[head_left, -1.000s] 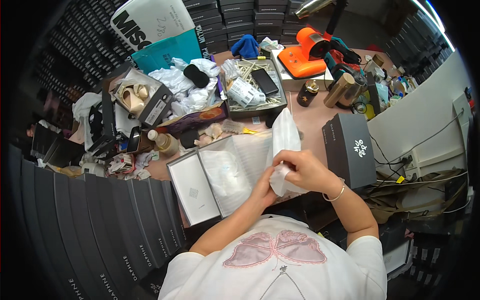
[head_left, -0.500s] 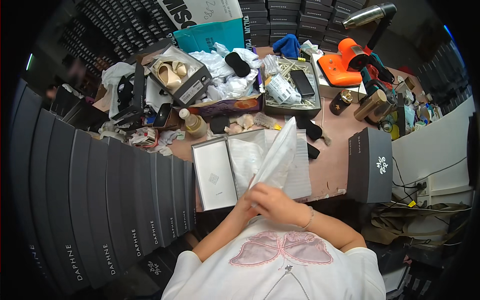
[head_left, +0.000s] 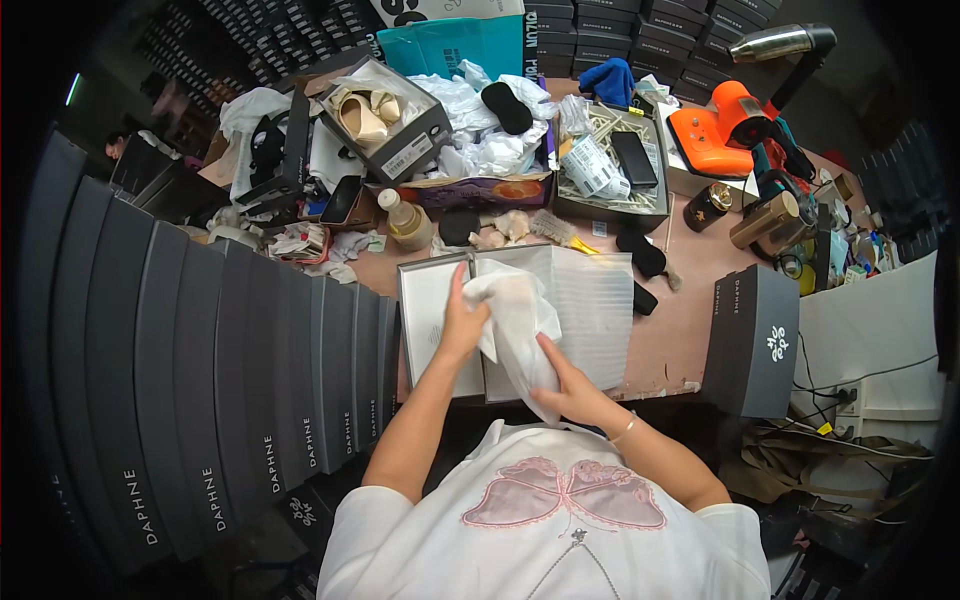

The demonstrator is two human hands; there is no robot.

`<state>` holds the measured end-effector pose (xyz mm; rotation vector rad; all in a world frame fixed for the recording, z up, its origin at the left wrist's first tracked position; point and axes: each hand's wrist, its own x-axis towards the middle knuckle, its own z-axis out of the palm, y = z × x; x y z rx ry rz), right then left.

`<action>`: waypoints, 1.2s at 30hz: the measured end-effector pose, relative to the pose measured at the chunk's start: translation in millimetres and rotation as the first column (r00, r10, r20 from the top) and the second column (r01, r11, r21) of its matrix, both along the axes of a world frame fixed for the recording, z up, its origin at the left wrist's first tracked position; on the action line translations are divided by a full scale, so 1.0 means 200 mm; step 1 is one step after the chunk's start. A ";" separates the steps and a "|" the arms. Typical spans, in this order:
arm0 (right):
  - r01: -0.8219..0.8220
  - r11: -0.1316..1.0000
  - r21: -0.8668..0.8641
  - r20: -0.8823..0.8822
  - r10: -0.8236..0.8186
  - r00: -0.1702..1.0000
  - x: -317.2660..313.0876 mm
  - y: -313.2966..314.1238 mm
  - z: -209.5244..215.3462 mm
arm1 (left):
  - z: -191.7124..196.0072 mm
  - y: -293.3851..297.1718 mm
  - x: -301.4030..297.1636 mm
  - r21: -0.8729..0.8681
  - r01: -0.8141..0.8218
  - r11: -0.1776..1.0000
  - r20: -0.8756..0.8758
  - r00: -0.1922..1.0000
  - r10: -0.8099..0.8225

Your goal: Packing high-heeled shoes into retail boxes, including wrapping them in tissue and applying labels.

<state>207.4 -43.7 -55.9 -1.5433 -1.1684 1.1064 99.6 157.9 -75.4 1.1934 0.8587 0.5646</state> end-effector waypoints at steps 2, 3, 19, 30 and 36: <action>0.125 0.992 -0.019 0.113 -0.122 0.986 -0.02 0.12 -0.28 | -0.38 -0.03 0.13 0.088 -0.092 0.992 -0.066 0.993 0.098; 0.170 0.985 -0.037 0.244 -0.156 0.957 0.01 0.19 -0.45 | -0.56 -0.05 0.18 0.100 -0.096 0.990 -0.153 0.982 0.111; 0.262 0.949 -0.175 0.350 -0.189 0.918 0.32 -0.21 -0.75 | -0.58 -0.26 -0.42 0.299 0.447 0.843 -0.771 0.634 -0.062; -0.067 0.983 -0.170 0.773 0.175 0.609 -0.01 0.38 -0.26 | 0.01 -0.23 -0.66 0.558 0.127 0.820 -0.367 0.924 0.106; 0.266 0.964 0.028 0.121 -0.267 0.956 0.14 0.18 -0.05 | 0.22 -0.29 -0.67 -0.161 0.039 0.986 0.320 0.947 0.014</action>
